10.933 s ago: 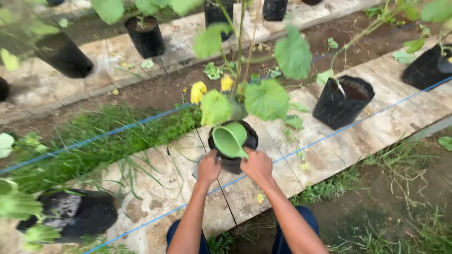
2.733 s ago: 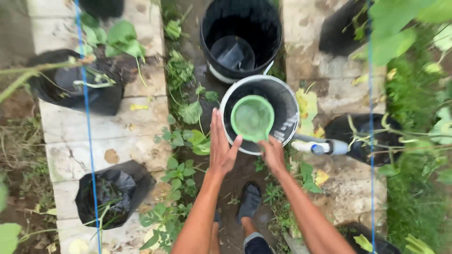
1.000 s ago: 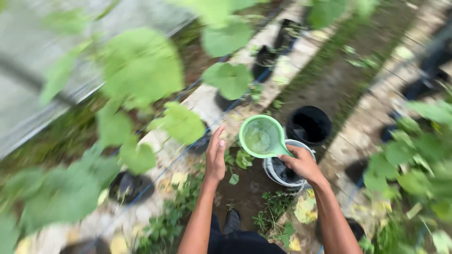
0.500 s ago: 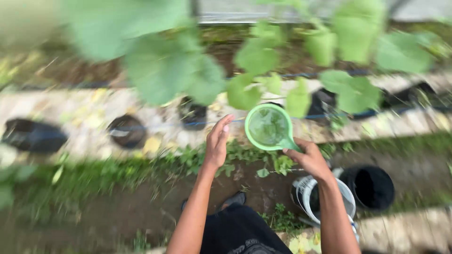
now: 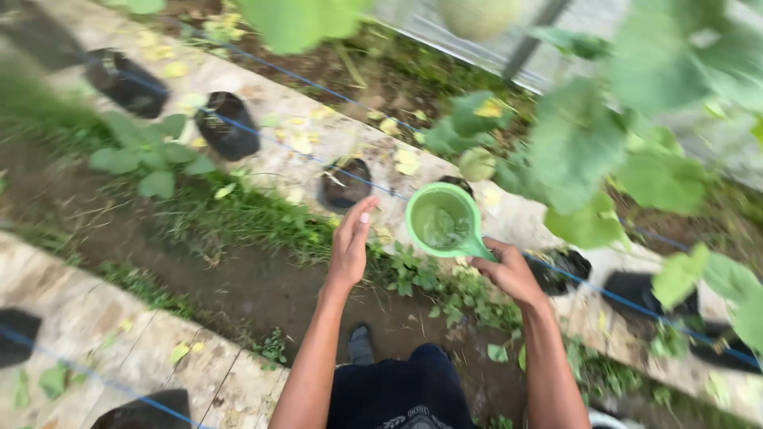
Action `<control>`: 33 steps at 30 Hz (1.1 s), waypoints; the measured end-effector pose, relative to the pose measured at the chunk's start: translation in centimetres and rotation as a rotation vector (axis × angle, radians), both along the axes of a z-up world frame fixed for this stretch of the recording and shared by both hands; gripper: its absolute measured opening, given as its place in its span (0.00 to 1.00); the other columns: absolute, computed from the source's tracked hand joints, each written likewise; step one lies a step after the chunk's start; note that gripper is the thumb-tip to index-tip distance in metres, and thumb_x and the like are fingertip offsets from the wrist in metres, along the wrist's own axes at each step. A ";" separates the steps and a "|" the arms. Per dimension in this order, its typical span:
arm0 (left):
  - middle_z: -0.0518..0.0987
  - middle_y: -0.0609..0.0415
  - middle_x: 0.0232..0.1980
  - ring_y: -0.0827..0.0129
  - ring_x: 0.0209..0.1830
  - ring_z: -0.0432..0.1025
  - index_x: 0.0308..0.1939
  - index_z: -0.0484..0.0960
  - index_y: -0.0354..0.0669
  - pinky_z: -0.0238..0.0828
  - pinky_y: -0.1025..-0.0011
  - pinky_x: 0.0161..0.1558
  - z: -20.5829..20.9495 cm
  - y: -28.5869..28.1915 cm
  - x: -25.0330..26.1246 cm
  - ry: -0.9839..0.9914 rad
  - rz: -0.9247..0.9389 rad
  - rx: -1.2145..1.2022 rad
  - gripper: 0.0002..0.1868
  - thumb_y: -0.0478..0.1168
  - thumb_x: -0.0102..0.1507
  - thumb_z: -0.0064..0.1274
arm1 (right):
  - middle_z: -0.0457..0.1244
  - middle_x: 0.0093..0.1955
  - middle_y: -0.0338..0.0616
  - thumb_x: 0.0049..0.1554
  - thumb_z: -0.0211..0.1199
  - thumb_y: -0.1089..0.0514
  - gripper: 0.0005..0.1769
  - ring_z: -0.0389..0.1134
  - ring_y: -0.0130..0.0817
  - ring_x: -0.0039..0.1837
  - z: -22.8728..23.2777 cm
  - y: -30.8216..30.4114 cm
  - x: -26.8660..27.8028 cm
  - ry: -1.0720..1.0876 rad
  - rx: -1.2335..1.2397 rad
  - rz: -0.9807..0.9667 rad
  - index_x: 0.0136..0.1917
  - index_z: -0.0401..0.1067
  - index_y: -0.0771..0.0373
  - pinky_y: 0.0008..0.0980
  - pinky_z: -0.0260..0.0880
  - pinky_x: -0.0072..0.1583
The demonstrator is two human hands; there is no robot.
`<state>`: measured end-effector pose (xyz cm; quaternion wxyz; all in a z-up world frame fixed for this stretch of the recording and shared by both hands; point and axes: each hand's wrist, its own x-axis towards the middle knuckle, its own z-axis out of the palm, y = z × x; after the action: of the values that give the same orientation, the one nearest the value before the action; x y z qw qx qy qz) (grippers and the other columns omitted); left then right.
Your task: Watering melon plants in a greenhouse using a green scoop and water from buckets.
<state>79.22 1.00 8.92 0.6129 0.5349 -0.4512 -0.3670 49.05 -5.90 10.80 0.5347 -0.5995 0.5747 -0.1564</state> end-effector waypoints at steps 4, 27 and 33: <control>0.78 0.45 0.66 0.61 0.68 0.71 0.66 0.75 0.34 0.63 0.65 0.69 0.4 2.2 4.7 -0.050 0.108 0.007 0.25 0.48 0.74 0.37 | 0.61 0.30 0.33 0.52 0.68 0.57 0.19 0.58 0.21 0.32 -0.8 -0.6 6.5 -0.042 -0.015 0.108 0.57 0.79 0.62 0.27 0.56 0.35; 0.74 0.44 0.70 0.56 0.73 0.66 0.71 0.70 0.38 0.58 0.59 0.72 0.1 0.7 9.0 -0.078 0.354 0.117 0.38 0.62 0.73 0.21 | 0.66 0.30 0.42 0.50 0.68 0.55 0.28 0.62 0.29 0.32 -0.5 -8.7 15.7 0.049 -0.060 0.412 0.64 0.76 0.60 0.32 0.62 0.38; 0.74 0.43 0.71 0.55 0.73 0.67 0.71 0.70 0.37 0.60 0.57 0.72 -1.7 -1.2 10.8 -0.018 0.269 0.046 0.41 0.64 0.73 0.19 | 0.69 0.37 0.37 0.50 0.70 0.57 0.25 0.64 0.24 0.36 -3.0 -10.1 15.9 -0.100 -0.121 0.384 0.61 0.77 0.65 0.30 0.66 0.42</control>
<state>90.06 -0.21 7.21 0.6398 0.6080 -0.3725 -0.2869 64.94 -16.04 7.76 0.5456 -0.7205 0.4122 -0.1153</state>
